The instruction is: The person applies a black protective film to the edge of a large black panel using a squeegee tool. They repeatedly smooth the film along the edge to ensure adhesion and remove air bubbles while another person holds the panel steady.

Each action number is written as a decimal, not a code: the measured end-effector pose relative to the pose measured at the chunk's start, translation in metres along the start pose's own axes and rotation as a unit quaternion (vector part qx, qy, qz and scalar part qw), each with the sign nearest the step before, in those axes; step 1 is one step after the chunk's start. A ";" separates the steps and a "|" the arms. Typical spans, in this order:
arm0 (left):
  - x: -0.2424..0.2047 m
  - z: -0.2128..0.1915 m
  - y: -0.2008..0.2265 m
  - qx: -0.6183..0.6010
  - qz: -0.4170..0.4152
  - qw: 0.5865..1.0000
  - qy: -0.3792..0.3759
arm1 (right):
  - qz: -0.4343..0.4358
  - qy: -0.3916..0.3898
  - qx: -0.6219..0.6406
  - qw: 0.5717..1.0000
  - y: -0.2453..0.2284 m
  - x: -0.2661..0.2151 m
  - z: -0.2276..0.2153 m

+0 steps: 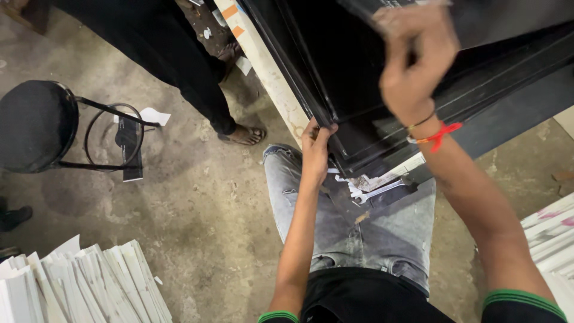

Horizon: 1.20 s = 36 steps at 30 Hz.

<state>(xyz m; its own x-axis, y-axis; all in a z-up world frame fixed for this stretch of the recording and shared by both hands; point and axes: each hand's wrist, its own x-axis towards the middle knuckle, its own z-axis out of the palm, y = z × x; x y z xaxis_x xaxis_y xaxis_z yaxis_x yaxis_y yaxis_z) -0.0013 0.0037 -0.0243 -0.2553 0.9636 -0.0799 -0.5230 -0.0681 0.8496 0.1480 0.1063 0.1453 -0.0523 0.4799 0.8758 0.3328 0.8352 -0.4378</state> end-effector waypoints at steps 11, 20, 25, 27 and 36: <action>-0.002 0.026 0.040 0.038 -0.077 0.995 0.054 | 0.221 -0.021 0.068 0.973 0.034 -0.009 -0.025; 0.002 0.038 0.042 0.062 -0.037 0.995 0.063 | 0.334 0.150 -0.031 0.930 0.129 -0.017 -0.071; 0.004 0.034 0.035 0.065 -0.038 0.995 0.063 | 0.260 0.119 -0.106 0.952 0.106 -0.028 -0.081; 0.007 0.031 0.031 0.070 -0.031 0.995 0.060 | 0.168 -0.046 -0.064 0.983 0.073 -0.035 -0.068; -0.003 0.034 0.041 0.043 -0.019 0.999 0.024 | 0.096 -0.472 0.030 0.876 -0.023 -0.001 -0.040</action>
<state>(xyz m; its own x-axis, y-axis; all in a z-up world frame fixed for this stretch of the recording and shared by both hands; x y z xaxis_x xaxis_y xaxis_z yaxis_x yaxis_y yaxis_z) 0.0053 0.0063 0.0287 -0.2765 0.9512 -0.1367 -0.4612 -0.0066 0.8873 0.1778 0.0758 0.1627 -0.7657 0.5976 0.2379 0.3726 0.7136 -0.5933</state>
